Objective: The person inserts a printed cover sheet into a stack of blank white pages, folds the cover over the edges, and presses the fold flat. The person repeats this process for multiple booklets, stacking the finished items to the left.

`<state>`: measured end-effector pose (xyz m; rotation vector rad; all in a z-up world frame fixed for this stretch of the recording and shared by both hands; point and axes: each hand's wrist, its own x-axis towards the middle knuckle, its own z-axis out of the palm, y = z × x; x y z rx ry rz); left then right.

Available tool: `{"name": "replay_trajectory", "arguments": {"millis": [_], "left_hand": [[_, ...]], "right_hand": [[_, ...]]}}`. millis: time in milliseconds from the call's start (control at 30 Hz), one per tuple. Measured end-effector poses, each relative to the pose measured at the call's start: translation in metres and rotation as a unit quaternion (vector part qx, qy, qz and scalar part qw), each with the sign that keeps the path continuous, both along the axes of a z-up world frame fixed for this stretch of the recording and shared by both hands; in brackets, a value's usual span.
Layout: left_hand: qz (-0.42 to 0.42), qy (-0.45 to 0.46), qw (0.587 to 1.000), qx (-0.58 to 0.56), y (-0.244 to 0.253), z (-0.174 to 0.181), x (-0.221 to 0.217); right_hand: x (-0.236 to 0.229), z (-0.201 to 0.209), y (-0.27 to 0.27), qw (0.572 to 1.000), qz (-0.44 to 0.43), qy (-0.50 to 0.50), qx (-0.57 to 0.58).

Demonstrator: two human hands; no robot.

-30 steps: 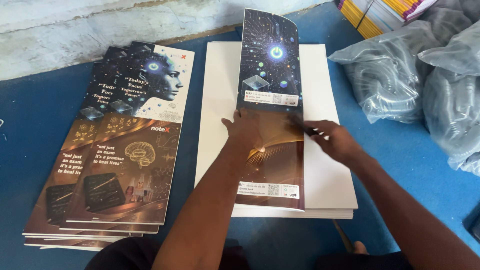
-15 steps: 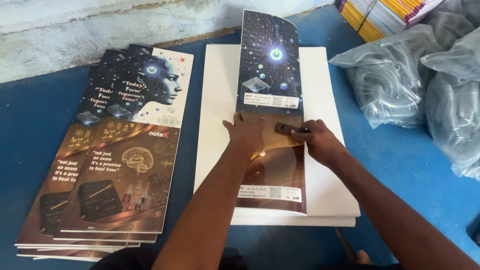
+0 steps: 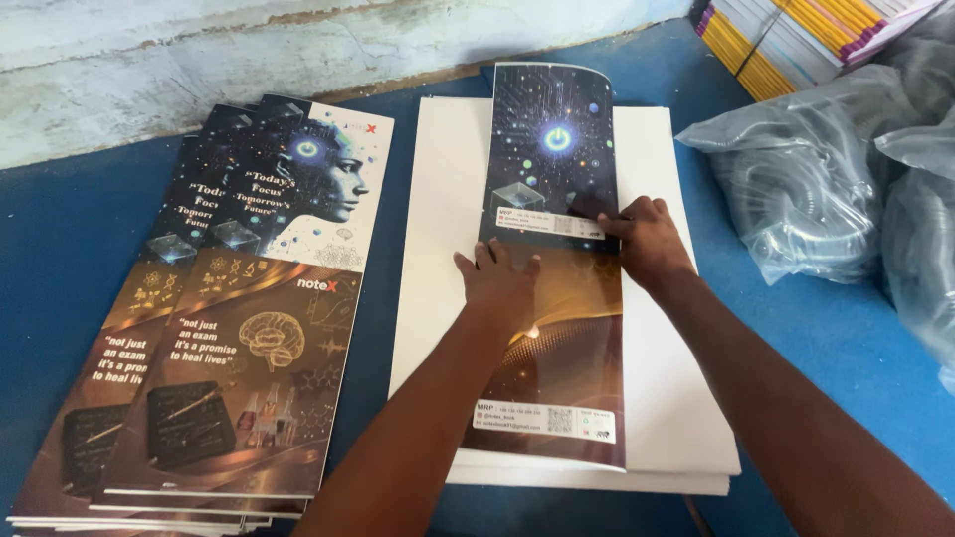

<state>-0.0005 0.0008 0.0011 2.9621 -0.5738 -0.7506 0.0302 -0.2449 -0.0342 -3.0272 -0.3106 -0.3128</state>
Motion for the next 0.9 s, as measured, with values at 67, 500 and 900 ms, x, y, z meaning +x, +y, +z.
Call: {"name": "replay_trajectory", "arguments": {"millis": [67, 500, 900], "left_hand": [[0.001, -0.003, 1.000, -0.006, 0.000, -0.002, -0.001], [-0.012, -0.033, 0.998, -0.048, 0.009, -0.006, -0.004], [-0.019, -0.031, 0.996, -0.084, 0.013, 0.002, -0.005]], "right_hand": [[0.017, -0.003, -0.005, 1.000, -0.016, -0.004, 0.007], [0.123, 0.009, -0.012, 0.968, -0.188, 0.118, 0.114], [0.200, -0.015, -0.040, 0.982, -0.176, 0.058, -0.045]]}}
